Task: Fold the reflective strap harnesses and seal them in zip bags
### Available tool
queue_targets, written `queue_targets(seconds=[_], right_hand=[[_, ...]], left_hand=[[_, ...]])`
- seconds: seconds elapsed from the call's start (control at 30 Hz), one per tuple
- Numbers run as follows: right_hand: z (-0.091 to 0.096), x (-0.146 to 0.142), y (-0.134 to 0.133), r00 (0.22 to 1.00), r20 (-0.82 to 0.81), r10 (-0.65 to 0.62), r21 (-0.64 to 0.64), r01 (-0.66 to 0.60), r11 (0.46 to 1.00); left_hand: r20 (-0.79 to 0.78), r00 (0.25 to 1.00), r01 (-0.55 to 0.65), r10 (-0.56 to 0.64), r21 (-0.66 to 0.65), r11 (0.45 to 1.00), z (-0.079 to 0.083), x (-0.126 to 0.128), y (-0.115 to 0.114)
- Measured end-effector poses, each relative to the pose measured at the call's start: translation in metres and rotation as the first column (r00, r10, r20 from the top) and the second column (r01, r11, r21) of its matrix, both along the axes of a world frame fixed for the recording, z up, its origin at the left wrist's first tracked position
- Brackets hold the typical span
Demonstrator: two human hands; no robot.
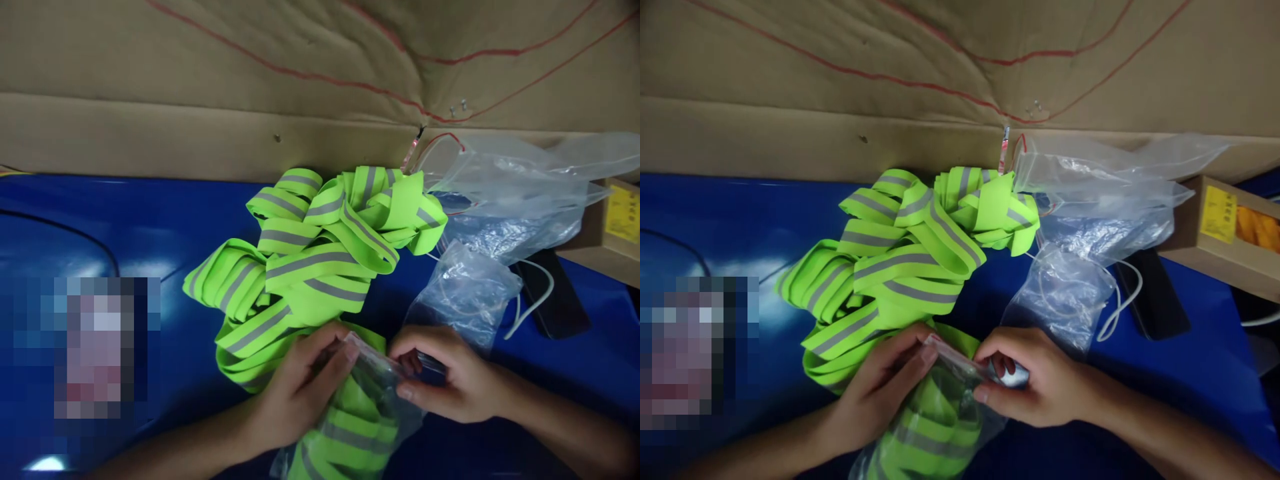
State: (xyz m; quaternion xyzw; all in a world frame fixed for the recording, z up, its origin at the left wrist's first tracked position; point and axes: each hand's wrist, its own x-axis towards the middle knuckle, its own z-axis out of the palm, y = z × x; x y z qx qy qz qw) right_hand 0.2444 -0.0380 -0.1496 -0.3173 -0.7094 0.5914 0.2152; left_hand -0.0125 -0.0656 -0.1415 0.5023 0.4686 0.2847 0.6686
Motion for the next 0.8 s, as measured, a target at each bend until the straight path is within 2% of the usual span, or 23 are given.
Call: queue_targets(seconds=[0.17,0.33,0.5,0.67,0.8], right_hand=[[0.0001,-0.0030,0.0010,1.000,0.015,0.006,0.059,-0.007,0.998],[-0.0007,-0.0025,0.0032,0.999,-0.011,0.047,0.074,-0.046,0.996],[0.0022,-0.0035,0.0051,0.995,-0.072,0.063,0.051,-0.060,0.997],[0.0020,-0.0021,0.0034,0.998,-0.050,0.034,0.037,-0.033,0.999],[0.0003,-0.0009,0.0020,0.998,-0.054,0.042,0.066,-0.039,0.997]], left_hand=[[-0.065,0.997,-0.044,0.050,0.093,0.995,-0.0011,-0.0030,-0.0007],[-0.068,0.995,-0.059,0.068,0.128,0.990,-0.0023,-0.0027,-0.0019],[-0.052,0.998,-0.021,0.026,0.090,0.996,-0.0009,-0.0020,0.0005],[-0.032,0.993,-0.112,0.114,0.047,0.993,0.0008,0.0002,-0.0004],[-0.071,0.985,-0.153,0.157,0.062,0.986,0.0022,0.0020,0.0001]])
